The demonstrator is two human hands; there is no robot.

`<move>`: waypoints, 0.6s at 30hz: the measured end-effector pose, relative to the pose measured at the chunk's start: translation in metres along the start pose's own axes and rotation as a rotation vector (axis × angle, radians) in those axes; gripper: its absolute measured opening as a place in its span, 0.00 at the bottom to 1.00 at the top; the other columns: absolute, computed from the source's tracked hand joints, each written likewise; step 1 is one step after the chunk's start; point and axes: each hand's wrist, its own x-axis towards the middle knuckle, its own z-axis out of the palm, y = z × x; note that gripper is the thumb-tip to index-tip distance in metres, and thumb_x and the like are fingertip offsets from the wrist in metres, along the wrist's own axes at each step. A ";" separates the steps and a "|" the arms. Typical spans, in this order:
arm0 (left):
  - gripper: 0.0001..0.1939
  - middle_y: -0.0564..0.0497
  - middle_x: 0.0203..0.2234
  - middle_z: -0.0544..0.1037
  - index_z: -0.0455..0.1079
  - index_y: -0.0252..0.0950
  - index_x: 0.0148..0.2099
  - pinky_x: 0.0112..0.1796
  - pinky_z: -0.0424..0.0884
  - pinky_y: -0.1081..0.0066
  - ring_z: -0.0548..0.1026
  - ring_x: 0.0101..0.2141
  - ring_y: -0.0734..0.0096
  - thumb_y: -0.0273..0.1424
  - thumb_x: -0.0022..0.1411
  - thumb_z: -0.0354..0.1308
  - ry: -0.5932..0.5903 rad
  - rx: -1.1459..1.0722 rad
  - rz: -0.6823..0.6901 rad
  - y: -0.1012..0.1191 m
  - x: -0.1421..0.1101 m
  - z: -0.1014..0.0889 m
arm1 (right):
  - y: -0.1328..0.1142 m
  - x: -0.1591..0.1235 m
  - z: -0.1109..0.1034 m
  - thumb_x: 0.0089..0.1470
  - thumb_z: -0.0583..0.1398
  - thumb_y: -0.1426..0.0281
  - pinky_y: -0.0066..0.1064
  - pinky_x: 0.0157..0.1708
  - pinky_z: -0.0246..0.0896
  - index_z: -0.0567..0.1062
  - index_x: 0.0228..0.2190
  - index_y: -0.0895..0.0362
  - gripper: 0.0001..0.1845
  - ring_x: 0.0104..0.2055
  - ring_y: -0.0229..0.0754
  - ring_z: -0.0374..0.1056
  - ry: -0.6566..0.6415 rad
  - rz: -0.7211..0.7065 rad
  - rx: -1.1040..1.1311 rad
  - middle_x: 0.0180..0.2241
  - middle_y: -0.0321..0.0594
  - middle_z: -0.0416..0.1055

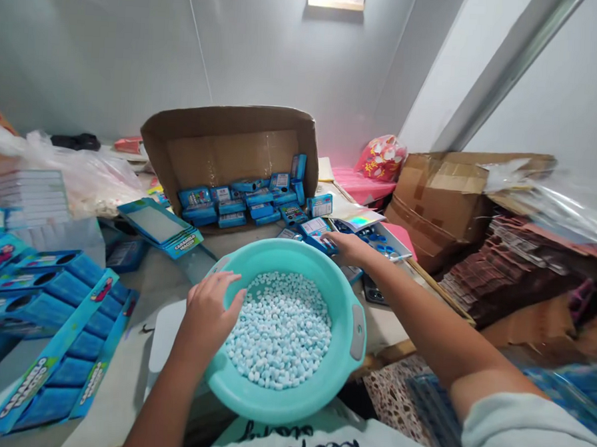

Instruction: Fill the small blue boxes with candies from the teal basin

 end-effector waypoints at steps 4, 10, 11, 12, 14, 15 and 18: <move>0.21 0.46 0.54 0.78 0.68 0.41 0.59 0.52 0.71 0.54 0.77 0.49 0.55 0.41 0.68 0.55 0.015 -0.167 -0.104 -0.001 -0.003 -0.004 | 0.010 -0.012 -0.009 0.63 0.56 0.67 0.41 0.51 0.66 0.57 0.67 0.60 0.34 0.51 0.52 0.73 0.166 0.080 0.070 0.54 0.54 0.74; 0.27 0.42 0.59 0.73 0.63 0.37 0.64 0.60 0.67 0.56 0.71 0.59 0.55 0.39 0.65 0.60 0.398 -0.222 0.040 0.023 -0.013 -0.030 | -0.053 -0.042 -0.073 0.64 0.56 0.59 0.42 0.51 0.71 0.65 0.65 0.54 0.30 0.55 0.51 0.71 0.479 -0.093 0.460 0.58 0.47 0.72; 0.33 0.41 0.61 0.70 0.60 0.37 0.66 0.63 0.64 0.54 0.68 0.61 0.53 0.41 0.63 0.62 0.391 -0.228 0.093 0.031 -0.012 -0.036 | -0.077 -0.048 -0.083 0.64 0.58 0.59 0.41 0.54 0.69 0.70 0.62 0.52 0.27 0.55 0.49 0.71 0.338 -0.239 0.431 0.57 0.44 0.73; 0.39 0.41 0.62 0.69 0.58 0.37 0.69 0.63 0.64 0.53 0.68 0.62 0.51 0.42 0.60 0.65 0.320 -0.258 0.122 0.038 -0.009 -0.042 | -0.102 -0.053 -0.089 0.64 0.59 0.60 0.39 0.54 0.68 0.73 0.59 0.51 0.24 0.53 0.47 0.73 0.184 -0.391 0.397 0.54 0.42 0.76; 0.42 0.44 0.60 0.73 0.60 0.40 0.69 0.58 0.69 0.52 0.73 0.57 0.50 0.45 0.57 0.67 -0.001 -0.391 0.112 0.048 -0.001 -0.051 | -0.148 -0.057 -0.094 0.63 0.61 0.63 0.37 0.52 0.69 0.77 0.54 0.52 0.19 0.49 0.45 0.74 -0.001 -0.584 0.342 0.50 0.42 0.78; 0.38 0.45 0.56 0.76 0.64 0.41 0.67 0.55 0.72 0.53 0.76 0.53 0.50 0.45 0.57 0.67 -0.201 -0.483 0.082 0.050 0.003 -0.052 | -0.164 -0.056 -0.092 0.61 0.63 0.65 0.36 0.51 0.69 0.79 0.52 0.53 0.17 0.48 0.44 0.74 -0.041 -0.642 0.340 0.48 0.43 0.79; 0.32 0.46 0.51 0.80 0.70 0.40 0.63 0.50 0.76 0.57 0.78 0.49 0.52 0.42 0.58 0.65 -0.591 -0.728 -0.081 0.041 0.006 -0.045 | -0.177 -0.041 -0.075 0.58 0.65 0.65 0.33 0.46 0.70 0.81 0.43 0.57 0.12 0.43 0.42 0.75 -0.010 -0.570 0.498 0.42 0.42 0.80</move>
